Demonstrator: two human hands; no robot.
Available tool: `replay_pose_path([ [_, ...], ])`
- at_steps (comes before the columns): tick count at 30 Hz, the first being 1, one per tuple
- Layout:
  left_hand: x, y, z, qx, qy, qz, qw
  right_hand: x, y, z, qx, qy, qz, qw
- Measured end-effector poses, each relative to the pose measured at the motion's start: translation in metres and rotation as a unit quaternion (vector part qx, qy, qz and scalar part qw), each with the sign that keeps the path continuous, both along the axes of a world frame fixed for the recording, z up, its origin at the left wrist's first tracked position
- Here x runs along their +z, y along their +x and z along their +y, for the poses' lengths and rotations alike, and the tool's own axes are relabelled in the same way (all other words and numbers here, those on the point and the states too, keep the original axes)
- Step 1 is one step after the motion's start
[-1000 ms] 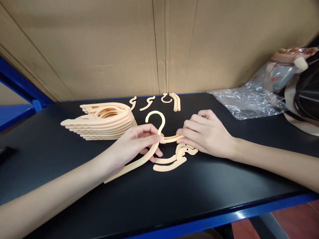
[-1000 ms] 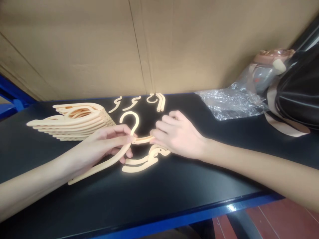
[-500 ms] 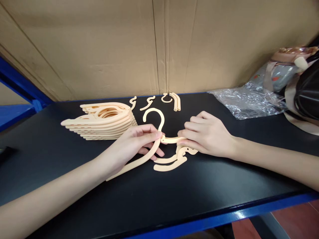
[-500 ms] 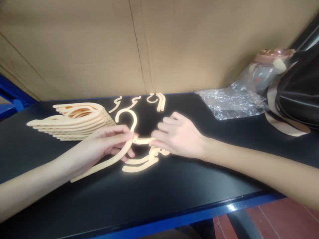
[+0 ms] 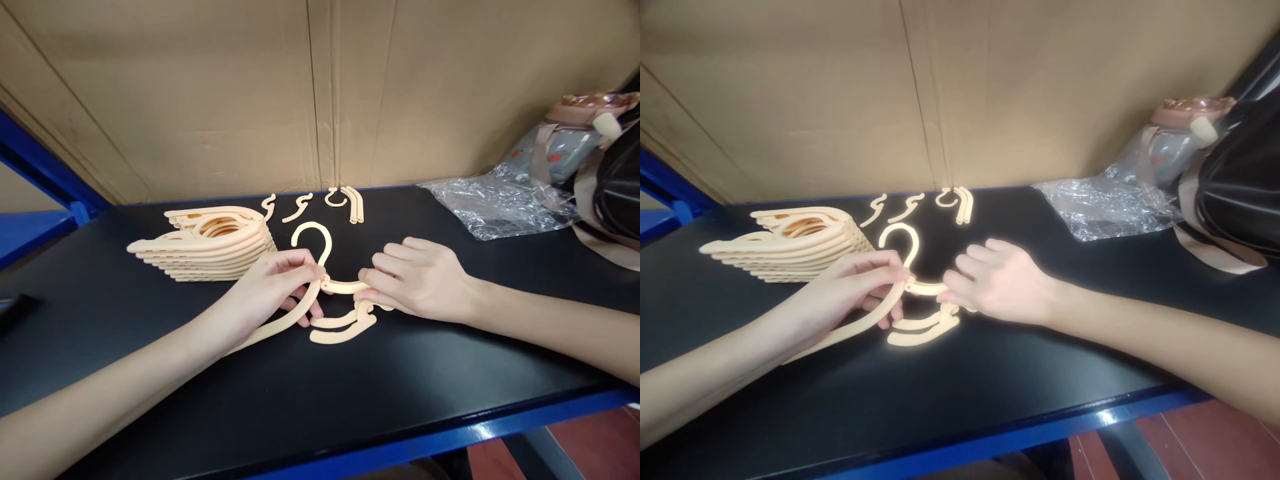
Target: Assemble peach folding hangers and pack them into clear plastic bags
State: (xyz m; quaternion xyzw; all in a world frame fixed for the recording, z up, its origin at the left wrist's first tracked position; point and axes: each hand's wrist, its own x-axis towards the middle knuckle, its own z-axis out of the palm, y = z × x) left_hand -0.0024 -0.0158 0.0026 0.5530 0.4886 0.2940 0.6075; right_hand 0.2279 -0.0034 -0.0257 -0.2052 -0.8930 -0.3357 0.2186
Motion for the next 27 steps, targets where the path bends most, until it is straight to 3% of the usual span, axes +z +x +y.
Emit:
replay_pose_path([
  [12, -0.0009, 0.0034, -0.0028, 0.009, 0.007, -0.005, 1.0, -0.0001, -0.0016, 0.0, -0.01, -0.03, 0.018, 0.999],
  [27, -0.0002, 0.004, -0.001, 0.005, 0.001, 0.002, 1.0, -0.0022, 0.0005, 0.0067, -0.021, -0.227, 0.034, 0.973],
])
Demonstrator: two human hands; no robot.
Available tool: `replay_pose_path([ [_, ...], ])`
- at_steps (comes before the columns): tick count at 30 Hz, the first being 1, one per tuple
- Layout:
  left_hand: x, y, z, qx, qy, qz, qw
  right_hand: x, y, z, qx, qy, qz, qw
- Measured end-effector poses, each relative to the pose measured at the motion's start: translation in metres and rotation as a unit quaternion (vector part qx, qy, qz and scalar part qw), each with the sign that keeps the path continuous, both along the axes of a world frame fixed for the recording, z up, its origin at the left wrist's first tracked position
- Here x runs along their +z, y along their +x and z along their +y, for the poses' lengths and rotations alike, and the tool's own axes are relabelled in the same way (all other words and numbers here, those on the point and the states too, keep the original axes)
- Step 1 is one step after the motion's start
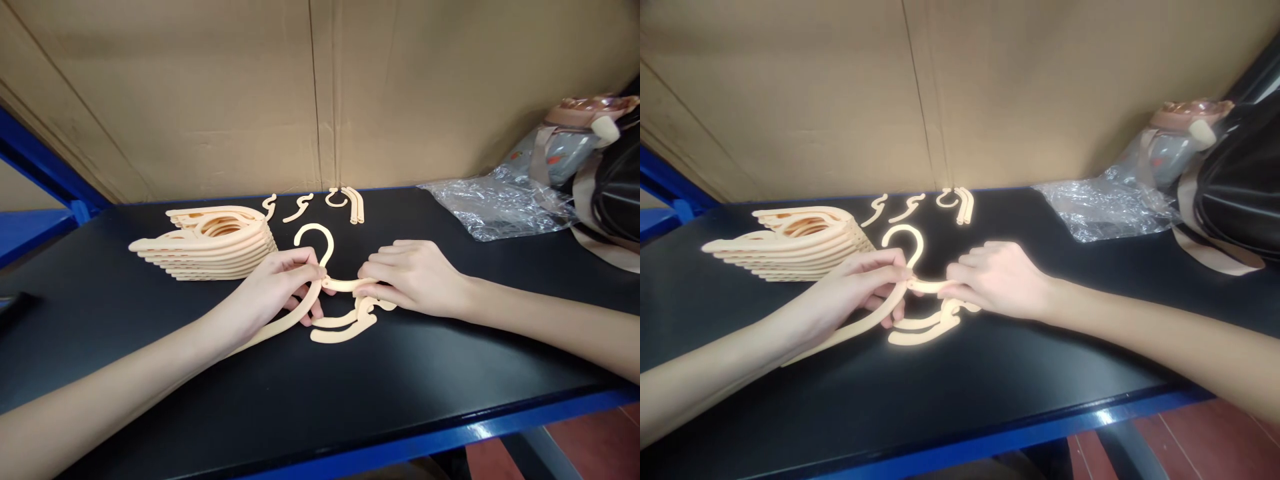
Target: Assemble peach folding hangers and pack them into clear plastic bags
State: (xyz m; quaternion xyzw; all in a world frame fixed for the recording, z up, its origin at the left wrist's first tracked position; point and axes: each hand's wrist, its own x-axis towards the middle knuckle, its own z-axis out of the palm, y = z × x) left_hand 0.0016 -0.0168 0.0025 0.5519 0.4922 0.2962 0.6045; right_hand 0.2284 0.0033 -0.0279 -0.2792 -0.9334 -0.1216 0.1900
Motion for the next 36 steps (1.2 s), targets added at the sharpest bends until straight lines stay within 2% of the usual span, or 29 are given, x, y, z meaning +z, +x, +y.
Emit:
replay_pose_path([
  [10, 0.001, -0.003, 0.003, -0.032, -0.008, 0.026, 0.999, 0.002, 0.001, 0.002, -0.001, -0.062, 0.017, 0.998],
  [19, -0.004, -0.008, 0.001, -0.082, 0.007, 0.026, 0.996, 0.0, 0.003, 0.006, -0.016, -0.046, 0.058, 0.997],
  [22, -0.005, -0.008, -0.001, -0.082, 0.031, 0.048, 0.995, -0.001, 0.005, 0.009, -0.032, -0.04, 0.077, 0.996],
  [25, -0.005, -0.008, -0.006, -0.08, 0.092, 0.117, 0.986, 0.001, 0.005, 0.01, -0.029, -0.024, 0.069, 0.997],
  [27, -0.004, -0.01, -0.009, -0.098, 0.174, 0.198, 0.96, 0.001, 0.005, 0.01, -0.025, 0.0, 0.071, 0.997],
  [28, -0.004, -0.011, -0.01, -0.107, 0.226, 0.243, 0.937, 0.002, 0.005, 0.009, -0.023, 0.017, 0.077, 0.997],
  [32, -0.007, -0.015, -0.016, -0.113, 0.424, 0.37, 0.819, 0.001, 0.004, 0.006, -0.003, 0.088, 0.089, 0.992],
  [34, -0.008, -0.015, -0.016, -0.121, 0.48, 0.393, 0.775, 0.0, 0.004, 0.005, 0.007, 0.107, 0.086, 0.991],
  [36, -0.009, -0.015, -0.016, -0.132, 0.512, 0.406, 0.745, 0.0, 0.004, 0.005, 0.007, 0.113, 0.089, 0.99],
])
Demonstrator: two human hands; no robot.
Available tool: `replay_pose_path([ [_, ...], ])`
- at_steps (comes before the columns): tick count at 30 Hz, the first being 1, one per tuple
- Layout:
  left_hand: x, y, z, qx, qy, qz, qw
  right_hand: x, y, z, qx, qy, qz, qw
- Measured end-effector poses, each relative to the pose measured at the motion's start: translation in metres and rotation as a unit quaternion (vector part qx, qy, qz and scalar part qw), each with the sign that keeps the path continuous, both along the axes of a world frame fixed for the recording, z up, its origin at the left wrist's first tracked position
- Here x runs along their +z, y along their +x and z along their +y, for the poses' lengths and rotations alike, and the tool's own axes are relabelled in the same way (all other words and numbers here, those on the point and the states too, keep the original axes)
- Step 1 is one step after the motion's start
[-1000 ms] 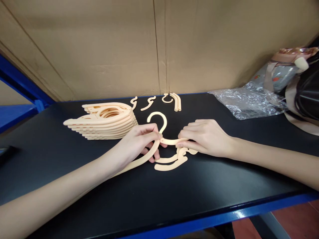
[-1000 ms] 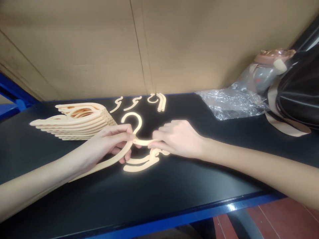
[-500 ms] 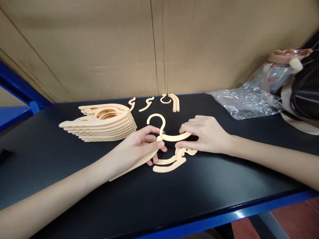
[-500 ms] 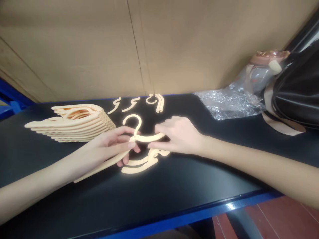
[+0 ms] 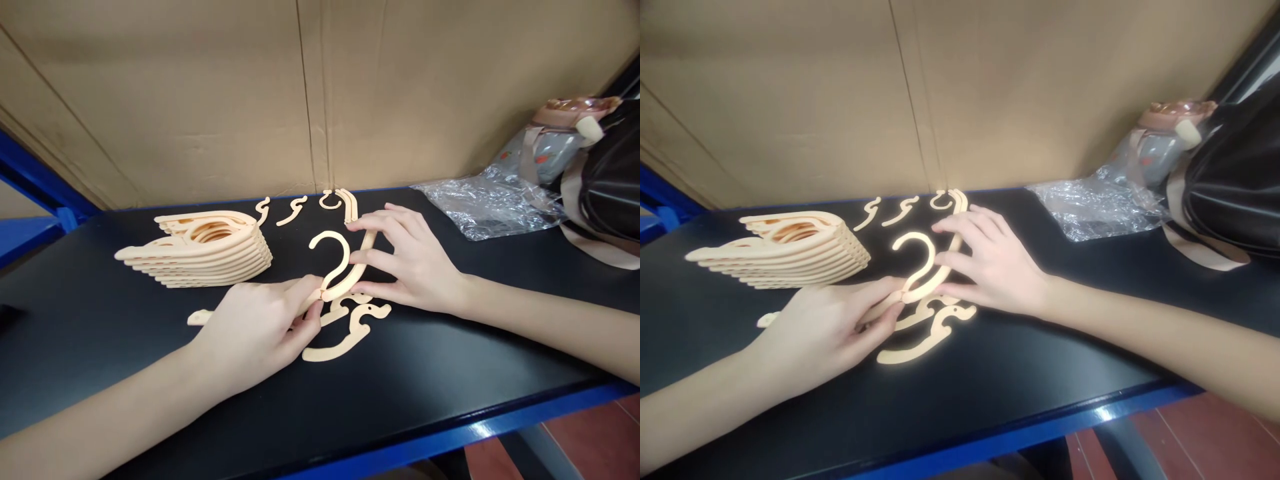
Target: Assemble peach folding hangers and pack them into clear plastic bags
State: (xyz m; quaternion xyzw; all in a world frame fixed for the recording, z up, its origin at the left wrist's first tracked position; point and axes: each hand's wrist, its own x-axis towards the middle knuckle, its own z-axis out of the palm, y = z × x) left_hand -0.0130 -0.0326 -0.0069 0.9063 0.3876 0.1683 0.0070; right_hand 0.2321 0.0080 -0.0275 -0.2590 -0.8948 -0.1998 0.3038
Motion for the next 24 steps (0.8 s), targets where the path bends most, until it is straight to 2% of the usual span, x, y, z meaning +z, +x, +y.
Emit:
replay_pose_path([
  [9, -0.0074, 0.0009, 0.0, -0.045, 0.085, 0.008, 0.995, 0.0023, -0.0005, -0.0025, -0.003, 0.023, 0.051, 0.998],
  [13, -0.009, 0.0026, -0.0023, -0.021, 0.06, 0.004, 0.998, 0.0022, -0.0014, -0.0038, 0.049, 0.013, -0.016, 0.999],
  [17, -0.0103, 0.0034, -0.002, -0.011, 0.032, 0.001, 0.999, 0.003, -0.0023, -0.0025, 0.109, -0.066, -0.056, 0.99],
  [20, -0.0104, 0.0035, -0.0008, -0.029, 0.041, -0.009, 0.999, 0.0044, -0.0012, -0.0004, 0.1, -0.165, 0.001, 0.981],
  [24, -0.0086, 0.0036, 0.0011, -0.058, 0.072, -0.022, 0.995, 0.0059, 0.0009, 0.0033, 0.068, -0.275, 0.086, 0.955],
])
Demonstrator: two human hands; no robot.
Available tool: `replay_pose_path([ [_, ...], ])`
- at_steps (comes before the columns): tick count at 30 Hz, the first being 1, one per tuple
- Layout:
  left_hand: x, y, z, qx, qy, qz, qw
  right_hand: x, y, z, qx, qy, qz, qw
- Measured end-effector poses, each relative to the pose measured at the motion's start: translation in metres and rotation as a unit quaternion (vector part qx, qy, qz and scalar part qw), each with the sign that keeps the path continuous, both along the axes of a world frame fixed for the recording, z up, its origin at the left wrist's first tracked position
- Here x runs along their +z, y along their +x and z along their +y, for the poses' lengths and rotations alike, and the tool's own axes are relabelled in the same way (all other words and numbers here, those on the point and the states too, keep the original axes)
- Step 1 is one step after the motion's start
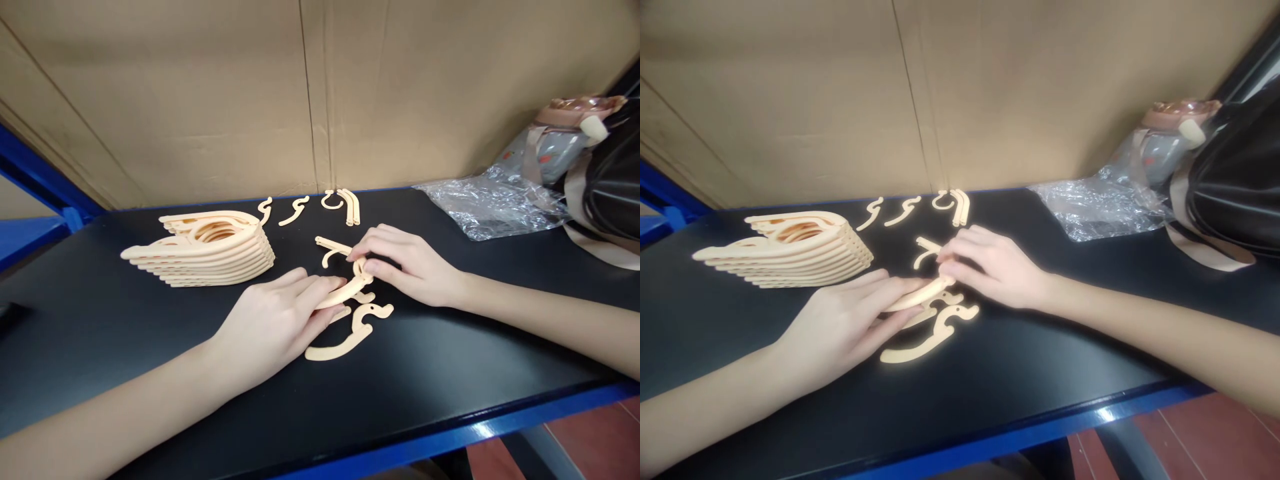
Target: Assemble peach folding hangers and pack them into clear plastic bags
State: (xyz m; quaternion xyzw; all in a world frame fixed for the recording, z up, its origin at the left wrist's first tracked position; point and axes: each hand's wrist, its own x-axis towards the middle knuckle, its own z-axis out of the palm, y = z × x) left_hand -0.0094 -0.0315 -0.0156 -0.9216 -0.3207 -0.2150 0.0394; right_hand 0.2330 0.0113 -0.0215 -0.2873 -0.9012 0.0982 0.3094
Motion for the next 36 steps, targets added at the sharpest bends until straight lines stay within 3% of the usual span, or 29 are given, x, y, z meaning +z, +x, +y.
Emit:
replay_pose_path([
  [8, 0.0, 0.001, 0.005, -0.016, -0.021, 0.005, 1.0, -0.008, 0.002, 0.013, -0.106, -0.108, 0.058, 0.987],
  [17, -0.007, -0.001, 0.016, 0.005, -0.054, -0.006, 0.998, -0.013, 0.004, 0.017, -0.149, -0.102, 0.02, 0.983],
  [30, -0.004, -0.002, 0.012, -0.021, -0.08, -0.05, 0.995, -0.016, 0.007, 0.02, -0.161, -0.088, -0.004, 0.983],
  [36, -0.001, -0.003, 0.008, -0.057, -0.057, -0.019, 0.997, -0.009, 0.003, 0.012, -0.103, -0.034, 0.014, 0.994],
])
